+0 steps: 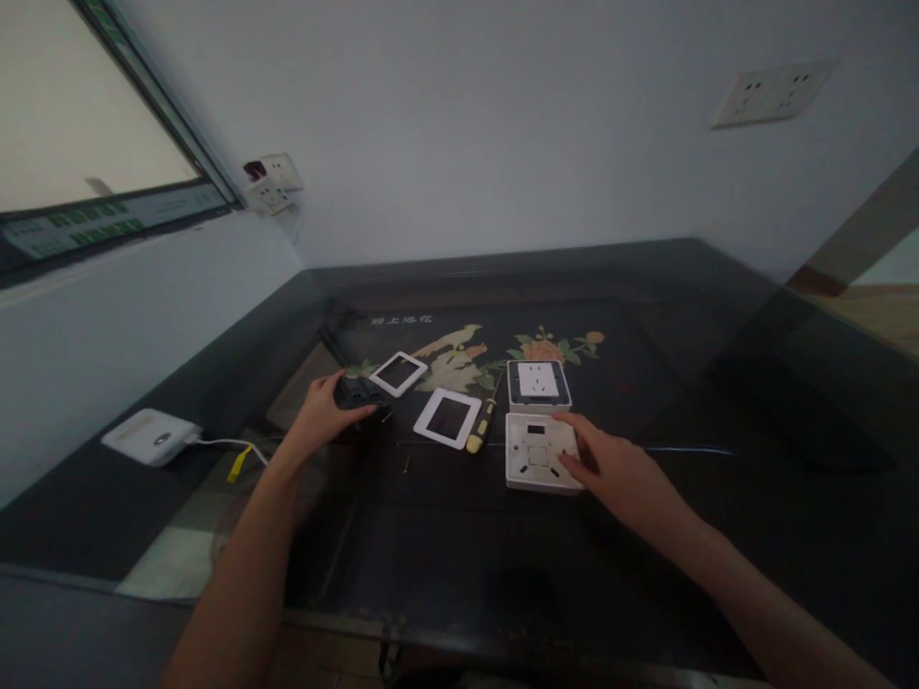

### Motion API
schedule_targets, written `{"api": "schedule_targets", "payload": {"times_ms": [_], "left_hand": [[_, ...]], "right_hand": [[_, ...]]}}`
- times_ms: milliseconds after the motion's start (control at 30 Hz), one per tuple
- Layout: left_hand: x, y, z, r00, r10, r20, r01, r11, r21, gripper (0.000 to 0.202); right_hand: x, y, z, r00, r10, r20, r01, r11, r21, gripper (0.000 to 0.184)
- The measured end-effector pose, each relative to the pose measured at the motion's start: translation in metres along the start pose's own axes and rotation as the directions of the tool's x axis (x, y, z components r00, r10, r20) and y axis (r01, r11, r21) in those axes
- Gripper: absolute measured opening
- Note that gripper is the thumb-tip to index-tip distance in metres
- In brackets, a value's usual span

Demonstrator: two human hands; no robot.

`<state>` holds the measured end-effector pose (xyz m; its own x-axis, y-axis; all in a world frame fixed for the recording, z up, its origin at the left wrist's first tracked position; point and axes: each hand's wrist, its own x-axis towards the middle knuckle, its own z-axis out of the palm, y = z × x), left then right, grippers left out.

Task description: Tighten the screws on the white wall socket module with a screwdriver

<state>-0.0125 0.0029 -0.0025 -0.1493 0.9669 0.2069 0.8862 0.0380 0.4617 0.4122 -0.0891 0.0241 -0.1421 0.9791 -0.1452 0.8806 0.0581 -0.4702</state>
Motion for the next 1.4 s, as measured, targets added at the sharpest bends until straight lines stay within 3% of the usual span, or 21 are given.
{"api": "schedule_targets", "payload": {"times_ms": [300,500,667,1033,1200,1400], "left_hand": [[0.000,-0.001,0.005,0.996,0.029,0.089,-0.043,0.987,0.158,0.095],[-0.003,-0.001,0.015,0.992,0.051,0.112,-0.072,0.978,0.197,0.089],[-0.003,-0.003,0.022,0.992,0.057,0.116,-0.080,0.975,0.205,0.088],[-0.010,0.008,0.033,0.988,0.131,0.084,-0.143,0.975,0.169,0.088],[-0.011,0.010,0.034,0.983,0.158,0.089,-0.171,0.973,0.154,0.087],[-0.010,0.008,0.032,0.975,0.193,0.111,-0.208,0.968,0.141,0.087]], "right_hand": [[-0.003,-0.016,0.009,0.989,-0.145,0.035,0.139,0.981,0.132,0.049],[-0.013,-0.036,0.028,0.945,-0.316,0.085,0.298,0.938,0.177,0.048],[-0.011,-0.063,0.038,0.917,-0.371,0.150,0.361,0.928,0.088,0.051],[0.003,-0.126,0.054,0.899,-0.402,0.174,0.416,0.908,-0.051,0.057],[0.012,-0.131,0.052,0.917,-0.372,0.143,0.388,0.916,-0.103,0.055],[-0.003,-0.124,0.048,0.921,-0.353,0.166,0.376,0.917,-0.132,0.054]]}}
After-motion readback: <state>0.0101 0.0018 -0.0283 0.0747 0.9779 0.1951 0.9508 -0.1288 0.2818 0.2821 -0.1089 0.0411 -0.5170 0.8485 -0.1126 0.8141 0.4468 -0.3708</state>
